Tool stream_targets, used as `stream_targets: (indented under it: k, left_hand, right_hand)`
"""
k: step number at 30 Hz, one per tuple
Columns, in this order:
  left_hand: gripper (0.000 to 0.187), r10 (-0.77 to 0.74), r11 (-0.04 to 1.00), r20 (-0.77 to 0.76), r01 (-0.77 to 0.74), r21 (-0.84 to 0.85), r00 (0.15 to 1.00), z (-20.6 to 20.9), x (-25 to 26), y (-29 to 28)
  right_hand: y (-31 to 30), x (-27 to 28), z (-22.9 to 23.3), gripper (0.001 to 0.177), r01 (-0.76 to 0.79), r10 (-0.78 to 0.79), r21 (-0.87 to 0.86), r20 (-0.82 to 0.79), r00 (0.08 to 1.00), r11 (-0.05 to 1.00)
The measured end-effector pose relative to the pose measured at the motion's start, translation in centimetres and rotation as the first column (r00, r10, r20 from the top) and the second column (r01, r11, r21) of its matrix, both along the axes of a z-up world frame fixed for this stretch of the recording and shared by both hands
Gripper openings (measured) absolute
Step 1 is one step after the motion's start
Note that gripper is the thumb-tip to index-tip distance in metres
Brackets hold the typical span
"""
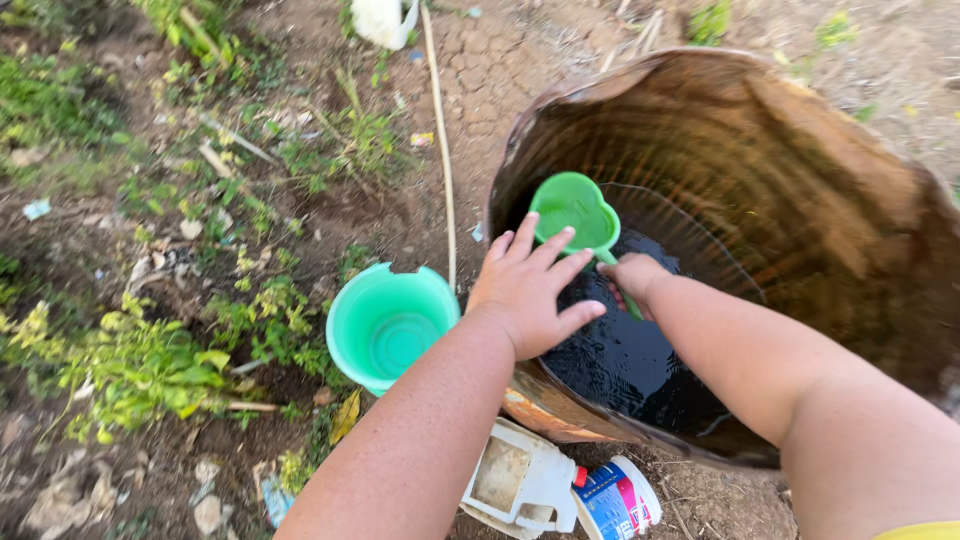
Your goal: The person waters plants in a garden using a green plastic scoop to transfer water from a large metal drum into buckets and onto the plants.
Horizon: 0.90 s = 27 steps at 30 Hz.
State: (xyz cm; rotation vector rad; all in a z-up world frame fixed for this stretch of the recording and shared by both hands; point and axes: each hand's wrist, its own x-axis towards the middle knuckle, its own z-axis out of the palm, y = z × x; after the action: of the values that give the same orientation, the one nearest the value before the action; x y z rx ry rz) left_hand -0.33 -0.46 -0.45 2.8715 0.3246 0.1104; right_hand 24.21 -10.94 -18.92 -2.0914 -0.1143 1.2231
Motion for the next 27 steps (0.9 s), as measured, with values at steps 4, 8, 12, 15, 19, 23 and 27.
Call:
stream_targets:
  k: [4,8,12,15,19,23,27]
  left_hand:
    - [0.072,0.008,1.000,0.004,-0.008,-0.016,1.000,0.3,-0.1,-0.3]
    - [0.070,0.016,1.000,0.036,-0.016,-0.015,0.999,0.0,-0.3,-0.6]
    - [0.067,0.010,1.000,0.087,-0.010,0.001,0.996,-0.2,-0.7,-0.7]
    - [0.067,-0.001,1.000,0.069,0.002,-0.016,0.998,-0.3,-1.0,-0.4]
    - [0.062,-0.020,1.000,0.114,0.020,0.000,0.993,-0.5,-1.1,0.0]
    - [0.059,-0.046,0.999,0.110,0.043,0.031,0.993,-1.4,-1.4,0.2]
    - [0.057,-0.093,0.991,0.106,0.082,0.102,0.990,-2.6,-1.7,0.7]
  right_hand:
    - [-2.3,-0.7,8.7,0.015,0.054,-0.060,0.059,0.095,0.994,0.997]
    - [-6.5,-2.1,15.1,0.012,0.140,-0.159,0.199,0.080,0.984,0.970]
    - [-11.1,-5.6,21.5,0.009,0.245,-0.281,0.250,0.122,0.952,0.937]
    - [-14.9,-10.0,25.4,0.007,0.336,-0.382,0.274,0.135,0.914,0.901]
    - [-19.9,-17.2,30.0,0.006,0.512,-0.572,0.311,0.142,0.808,0.800]
    - [-25.7,-25.9,32.8,0.006,0.613,-0.696,0.387,0.115,0.709,0.689]
    - [-31.0,-36.2,33.6,0.008,0.755,-0.842,0.397,0.100,0.530,0.522]
